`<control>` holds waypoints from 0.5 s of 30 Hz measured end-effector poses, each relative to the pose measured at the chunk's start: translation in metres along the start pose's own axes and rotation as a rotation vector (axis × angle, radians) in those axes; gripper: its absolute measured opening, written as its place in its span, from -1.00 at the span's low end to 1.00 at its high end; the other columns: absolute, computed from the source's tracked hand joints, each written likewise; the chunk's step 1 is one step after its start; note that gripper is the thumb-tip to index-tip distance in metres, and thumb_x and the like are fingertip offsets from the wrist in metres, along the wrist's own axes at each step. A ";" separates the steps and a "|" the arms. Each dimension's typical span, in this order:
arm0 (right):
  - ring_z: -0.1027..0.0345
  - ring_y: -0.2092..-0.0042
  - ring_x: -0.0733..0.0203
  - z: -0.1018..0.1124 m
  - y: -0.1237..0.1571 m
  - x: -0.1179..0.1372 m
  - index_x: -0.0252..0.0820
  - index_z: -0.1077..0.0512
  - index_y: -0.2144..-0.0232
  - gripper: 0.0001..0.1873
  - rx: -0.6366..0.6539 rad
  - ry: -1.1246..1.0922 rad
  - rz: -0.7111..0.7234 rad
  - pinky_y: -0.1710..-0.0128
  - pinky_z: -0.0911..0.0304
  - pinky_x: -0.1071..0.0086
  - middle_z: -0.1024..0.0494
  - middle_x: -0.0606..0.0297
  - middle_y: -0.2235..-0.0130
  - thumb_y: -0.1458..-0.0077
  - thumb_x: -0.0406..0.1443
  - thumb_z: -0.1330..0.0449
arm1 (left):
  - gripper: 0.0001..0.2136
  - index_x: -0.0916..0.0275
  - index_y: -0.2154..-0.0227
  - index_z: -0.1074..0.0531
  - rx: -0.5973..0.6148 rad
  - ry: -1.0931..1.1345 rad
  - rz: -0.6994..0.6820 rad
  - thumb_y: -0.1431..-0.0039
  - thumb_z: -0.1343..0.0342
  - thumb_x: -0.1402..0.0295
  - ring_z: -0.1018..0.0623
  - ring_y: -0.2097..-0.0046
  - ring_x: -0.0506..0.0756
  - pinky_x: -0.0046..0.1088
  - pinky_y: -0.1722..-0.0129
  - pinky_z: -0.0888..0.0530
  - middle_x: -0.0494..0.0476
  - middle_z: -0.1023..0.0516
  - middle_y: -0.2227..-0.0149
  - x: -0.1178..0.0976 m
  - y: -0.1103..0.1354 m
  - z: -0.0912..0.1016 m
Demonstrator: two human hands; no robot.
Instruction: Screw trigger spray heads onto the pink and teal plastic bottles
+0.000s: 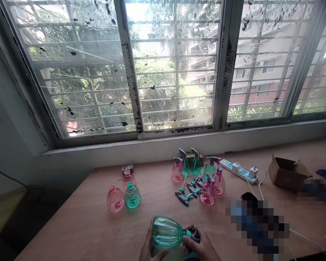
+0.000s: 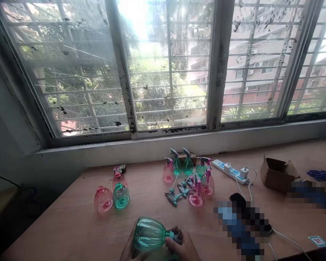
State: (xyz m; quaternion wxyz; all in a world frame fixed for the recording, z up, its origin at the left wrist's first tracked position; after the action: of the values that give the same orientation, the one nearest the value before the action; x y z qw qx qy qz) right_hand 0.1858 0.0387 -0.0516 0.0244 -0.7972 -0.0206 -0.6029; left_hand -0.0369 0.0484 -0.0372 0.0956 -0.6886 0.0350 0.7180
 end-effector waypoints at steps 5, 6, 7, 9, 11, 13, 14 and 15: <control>-0.38 0.55 0.26 -0.003 0.000 0.000 -0.19 -0.38 0.36 -0.47 0.039 0.000 0.013 0.51 -0.24 0.42 -0.51 0.39 0.53 0.15 0.07 -0.42 | -0.07 0.30 -0.28 -0.21 -0.031 -0.037 -0.001 0.14 -0.40 0.03 -0.26 -0.34 0.41 -0.07 -0.36 -0.12 0.38 -0.35 -0.29 -0.011 0.000 0.000; -0.38 0.55 0.26 -0.003 -0.001 0.000 -0.18 -0.38 0.36 -0.47 0.046 -0.002 0.013 0.51 -0.24 0.42 -0.50 0.40 0.54 0.15 0.08 -0.42 | -0.11 0.30 -0.25 -0.26 -0.025 -0.040 0.014 0.13 -0.38 0.00 -0.29 -0.32 0.41 -0.09 -0.35 -0.16 0.38 -0.39 -0.26 -0.013 -0.001 -0.001; -0.38 0.55 0.26 -0.003 -0.001 -0.001 -0.18 -0.37 0.36 -0.46 0.045 -0.004 0.010 0.51 -0.24 0.42 -0.50 0.40 0.53 0.15 0.08 -0.42 | -0.14 0.31 -0.23 -0.29 -0.020 -0.041 0.027 0.12 -0.37 -0.02 -0.33 -0.30 0.41 -0.11 -0.33 -0.19 0.38 -0.43 -0.23 -0.016 -0.001 -0.001; -0.38 0.55 0.25 -0.002 -0.002 -0.002 -0.18 -0.37 0.36 -0.45 0.030 0.002 -0.004 0.50 -0.24 0.41 -0.51 0.38 0.52 0.16 0.10 -0.41 | -0.14 0.34 -0.20 -0.32 0.003 -0.036 0.041 0.13 -0.37 -0.04 -0.37 -0.27 0.42 -0.12 -0.31 -0.24 0.42 -0.46 -0.20 -0.020 0.000 -0.005; -0.38 0.53 0.25 -0.001 -0.003 -0.001 -0.18 -0.38 0.37 -0.44 0.007 0.012 -0.011 0.49 -0.25 0.40 -0.50 0.37 0.51 0.17 0.12 -0.41 | -0.10 0.36 -0.21 -0.30 -0.011 0.011 0.051 0.16 -0.39 -0.04 -0.39 -0.25 0.43 -0.11 -0.29 -0.27 0.44 -0.46 -0.19 -0.022 0.001 -0.008; -0.38 0.50 0.24 -0.001 -0.002 0.003 -0.19 -0.40 0.39 -0.46 -0.004 0.016 0.004 0.48 -0.26 0.39 -0.50 0.36 0.50 0.15 0.11 -0.40 | -0.02 0.33 -0.24 -0.25 -0.044 0.089 0.069 0.25 -0.43 -0.03 -0.39 -0.25 0.45 -0.08 -0.29 -0.27 0.41 -0.48 -0.17 -0.023 0.002 -0.012; -0.38 0.49 0.23 -0.001 -0.001 0.005 -0.19 -0.41 0.39 -0.48 -0.005 0.011 0.014 0.47 -0.27 0.39 -0.50 0.36 0.49 0.14 0.10 -0.40 | 0.01 0.29 -0.25 -0.23 -0.060 0.119 0.077 0.29 -0.45 -0.02 -0.38 -0.25 0.45 -0.07 -0.29 -0.26 0.38 -0.49 -0.17 -0.023 0.003 -0.014; -0.38 0.48 0.23 -0.002 -0.001 0.008 -0.19 -0.41 0.39 -0.49 -0.003 0.003 0.019 0.47 -0.28 0.39 -0.50 0.35 0.48 0.12 0.09 -0.40 | 0.03 0.25 -0.26 -0.23 -0.080 0.135 0.078 0.32 -0.46 -0.01 -0.37 -0.26 0.45 -0.06 -0.31 -0.24 0.34 -0.49 -0.17 -0.024 0.004 -0.015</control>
State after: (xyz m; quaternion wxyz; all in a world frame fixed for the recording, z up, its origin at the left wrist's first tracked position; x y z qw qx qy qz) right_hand 0.1863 0.0392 -0.0433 0.0287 -0.7965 -0.0122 -0.6038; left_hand -0.0220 0.0395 -0.0144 0.0372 -0.7369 0.0396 0.6738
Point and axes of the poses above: each hand's wrist, its own y-axis away from the middle knuckle, its own z-axis out of the back of the hand, x = y × z, the point moved 4 cm from there along -y, towards the middle knuckle
